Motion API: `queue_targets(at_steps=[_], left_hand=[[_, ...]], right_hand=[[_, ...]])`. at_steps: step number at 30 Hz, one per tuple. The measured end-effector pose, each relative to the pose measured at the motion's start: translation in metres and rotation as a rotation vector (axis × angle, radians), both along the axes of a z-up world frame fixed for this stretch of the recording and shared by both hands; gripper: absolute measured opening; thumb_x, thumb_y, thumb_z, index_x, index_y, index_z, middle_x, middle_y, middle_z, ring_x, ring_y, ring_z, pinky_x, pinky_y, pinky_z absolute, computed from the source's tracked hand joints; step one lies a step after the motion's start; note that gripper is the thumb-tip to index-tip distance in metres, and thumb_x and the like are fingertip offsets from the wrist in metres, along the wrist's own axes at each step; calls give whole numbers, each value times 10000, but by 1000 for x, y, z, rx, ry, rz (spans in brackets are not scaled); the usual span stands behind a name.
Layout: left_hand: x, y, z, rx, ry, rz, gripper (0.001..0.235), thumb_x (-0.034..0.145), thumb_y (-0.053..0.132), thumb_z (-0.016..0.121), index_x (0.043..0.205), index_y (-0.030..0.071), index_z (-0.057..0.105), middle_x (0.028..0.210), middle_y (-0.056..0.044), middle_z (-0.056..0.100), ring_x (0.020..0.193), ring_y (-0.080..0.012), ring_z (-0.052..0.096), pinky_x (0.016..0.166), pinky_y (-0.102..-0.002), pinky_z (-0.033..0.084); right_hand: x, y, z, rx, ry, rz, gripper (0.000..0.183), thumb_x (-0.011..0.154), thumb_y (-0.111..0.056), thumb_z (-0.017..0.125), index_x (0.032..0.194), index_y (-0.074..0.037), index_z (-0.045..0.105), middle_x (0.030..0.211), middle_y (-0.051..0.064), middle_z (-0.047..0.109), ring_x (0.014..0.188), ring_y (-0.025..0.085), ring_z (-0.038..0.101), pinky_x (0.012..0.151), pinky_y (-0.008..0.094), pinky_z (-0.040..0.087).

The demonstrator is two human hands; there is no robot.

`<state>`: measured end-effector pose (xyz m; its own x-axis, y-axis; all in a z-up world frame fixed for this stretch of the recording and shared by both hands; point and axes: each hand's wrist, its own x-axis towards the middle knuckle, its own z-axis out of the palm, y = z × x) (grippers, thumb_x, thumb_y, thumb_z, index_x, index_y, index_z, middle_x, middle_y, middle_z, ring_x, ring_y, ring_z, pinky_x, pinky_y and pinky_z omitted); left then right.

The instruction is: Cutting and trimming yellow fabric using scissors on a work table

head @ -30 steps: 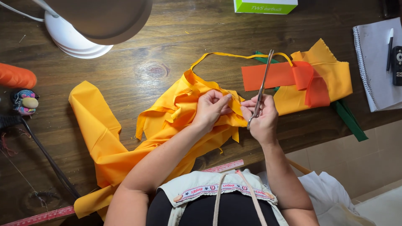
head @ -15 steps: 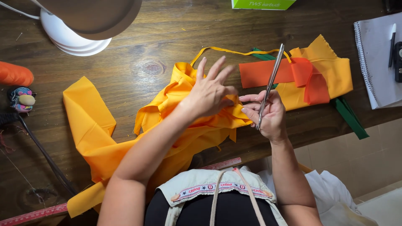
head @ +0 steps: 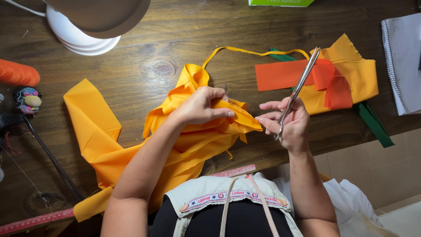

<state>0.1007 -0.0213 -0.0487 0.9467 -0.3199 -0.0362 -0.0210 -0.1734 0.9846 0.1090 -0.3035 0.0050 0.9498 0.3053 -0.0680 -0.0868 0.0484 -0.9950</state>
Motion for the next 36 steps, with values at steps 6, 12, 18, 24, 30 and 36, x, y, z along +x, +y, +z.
queue_targets(at_steps=[6,12,18,24,30,36], left_hand=[[-4,0,21,-165,178,70,134,839,267,842,923,167,816,646,28,705,635,-27,585,603,-181,496],[-5,21,6,-106,225,176,139,835,329,839,932,230,837,657,-20,727,612,-58,610,597,-223,516],[-20,40,7,-271,333,314,127,793,225,857,899,159,837,644,7,717,609,-9,555,545,-138,454],[-17,39,5,-332,377,337,149,763,213,883,891,153,837,644,-9,723,578,-9,567,527,-132,461],[-13,39,-4,-354,367,320,147,767,189,864,911,167,841,634,-14,718,533,-1,544,499,-116,444],[-14,38,-3,-417,373,342,156,780,174,847,932,145,834,642,-10,713,555,7,555,517,-108,451]], right_hand=[[7,24,12,-32,5,44,519,777,76,819,1063,-94,420,1183,310,685,963,333,775,494,194,605],[17,65,5,-122,21,113,475,788,120,782,1036,-52,415,1020,272,721,860,288,789,450,200,584],[31,89,-13,-12,171,132,488,776,96,806,1088,-12,446,939,262,709,728,184,763,385,182,546],[74,34,4,-349,-250,577,857,439,-248,1049,1193,7,731,975,209,759,756,181,680,533,286,593],[96,14,11,-557,-289,806,791,409,-323,1059,1118,-83,800,659,53,658,487,89,500,421,259,441],[94,21,19,-572,-394,813,773,427,-300,1048,1129,-101,792,723,59,711,485,110,555,393,258,446]])
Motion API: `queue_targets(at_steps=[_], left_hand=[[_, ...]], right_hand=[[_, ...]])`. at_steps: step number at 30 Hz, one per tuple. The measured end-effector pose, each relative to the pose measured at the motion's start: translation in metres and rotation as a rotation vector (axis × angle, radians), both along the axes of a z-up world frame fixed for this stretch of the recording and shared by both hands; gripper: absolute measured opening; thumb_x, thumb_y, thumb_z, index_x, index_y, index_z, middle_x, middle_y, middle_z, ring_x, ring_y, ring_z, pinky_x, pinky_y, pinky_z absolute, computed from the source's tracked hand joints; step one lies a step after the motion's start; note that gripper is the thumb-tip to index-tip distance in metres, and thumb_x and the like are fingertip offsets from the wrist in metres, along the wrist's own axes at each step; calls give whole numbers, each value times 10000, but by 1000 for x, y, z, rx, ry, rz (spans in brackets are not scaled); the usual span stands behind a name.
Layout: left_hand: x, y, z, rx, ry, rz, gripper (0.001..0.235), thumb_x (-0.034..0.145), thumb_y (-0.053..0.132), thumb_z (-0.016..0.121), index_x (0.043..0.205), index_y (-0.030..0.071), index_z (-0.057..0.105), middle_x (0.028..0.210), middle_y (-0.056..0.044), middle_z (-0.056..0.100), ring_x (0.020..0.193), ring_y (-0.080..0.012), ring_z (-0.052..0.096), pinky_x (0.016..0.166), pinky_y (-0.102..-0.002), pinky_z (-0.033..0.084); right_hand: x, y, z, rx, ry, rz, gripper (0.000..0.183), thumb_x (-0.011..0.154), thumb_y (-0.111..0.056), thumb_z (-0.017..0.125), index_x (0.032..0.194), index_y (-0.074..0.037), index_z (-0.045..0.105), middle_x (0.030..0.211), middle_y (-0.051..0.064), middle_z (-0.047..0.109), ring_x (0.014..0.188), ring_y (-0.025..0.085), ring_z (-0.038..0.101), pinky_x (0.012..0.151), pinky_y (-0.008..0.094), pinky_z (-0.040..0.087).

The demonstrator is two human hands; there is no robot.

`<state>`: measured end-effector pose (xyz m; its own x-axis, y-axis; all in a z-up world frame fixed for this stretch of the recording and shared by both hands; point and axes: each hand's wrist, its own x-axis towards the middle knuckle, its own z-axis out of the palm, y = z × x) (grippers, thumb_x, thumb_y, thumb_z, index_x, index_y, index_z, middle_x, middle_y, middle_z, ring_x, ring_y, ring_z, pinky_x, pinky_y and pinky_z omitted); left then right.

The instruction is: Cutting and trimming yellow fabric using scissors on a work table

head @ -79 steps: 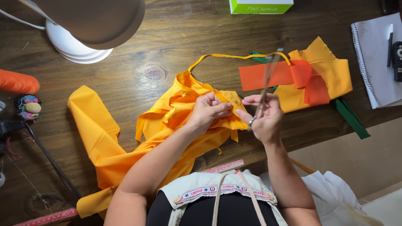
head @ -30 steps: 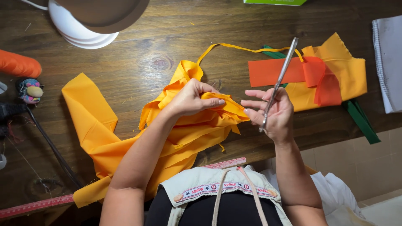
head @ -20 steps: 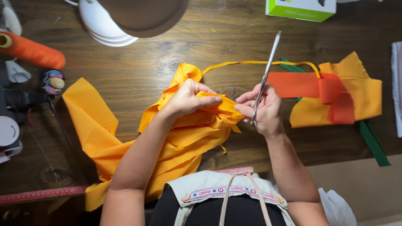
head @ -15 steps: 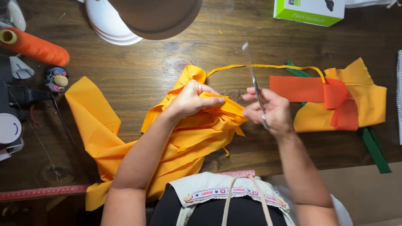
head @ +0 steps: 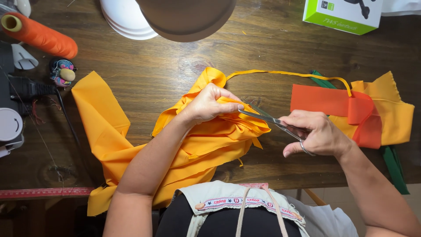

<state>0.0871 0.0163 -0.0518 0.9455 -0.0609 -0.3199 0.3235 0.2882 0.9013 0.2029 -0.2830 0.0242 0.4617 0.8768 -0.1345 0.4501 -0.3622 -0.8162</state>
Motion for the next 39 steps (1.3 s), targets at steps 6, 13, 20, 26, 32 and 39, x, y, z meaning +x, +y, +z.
queue_targets(at_steps=[6,13,20,26,32,39], left_hand=[[-2,3,1,-132,7,-34,165,870,183,796,947,38,806,819,-54,782,678,-48,647,603,-176,512],[-3,3,-6,-84,-36,-37,140,880,193,804,939,67,817,686,34,680,589,-6,492,516,-170,371],[-2,4,-9,-147,-55,-68,146,890,164,794,979,49,805,798,-11,757,676,-17,603,599,-154,474],[-3,5,-3,-117,-62,-75,161,885,176,797,988,53,809,834,-20,774,706,-21,626,634,-153,503],[-3,7,-1,-136,-68,-84,165,889,170,790,998,47,805,838,-26,771,714,-31,633,640,-159,513],[-2,6,-6,-85,-113,-83,161,889,207,798,982,77,811,810,20,751,707,-6,598,628,-156,482]], right_hand=[[-8,-7,16,-32,-32,110,852,525,-410,972,1228,-14,696,819,20,578,586,102,413,500,237,406],[-13,2,15,-43,-59,112,749,576,-369,964,1187,-27,700,790,7,531,592,118,376,517,255,381],[-13,-5,13,-37,-62,123,684,593,-318,971,1136,-22,679,716,-2,431,595,128,348,519,284,349],[-14,-3,15,-36,-88,147,631,611,-326,966,1088,-38,672,725,-10,427,596,125,334,516,280,333],[-15,-1,13,15,-171,170,654,598,-318,980,1080,-19,653,690,-10,381,589,129,316,510,289,307],[-14,-5,7,25,-242,179,651,593,-330,984,1055,-9,656,687,-2,341,586,146,295,510,308,279]])
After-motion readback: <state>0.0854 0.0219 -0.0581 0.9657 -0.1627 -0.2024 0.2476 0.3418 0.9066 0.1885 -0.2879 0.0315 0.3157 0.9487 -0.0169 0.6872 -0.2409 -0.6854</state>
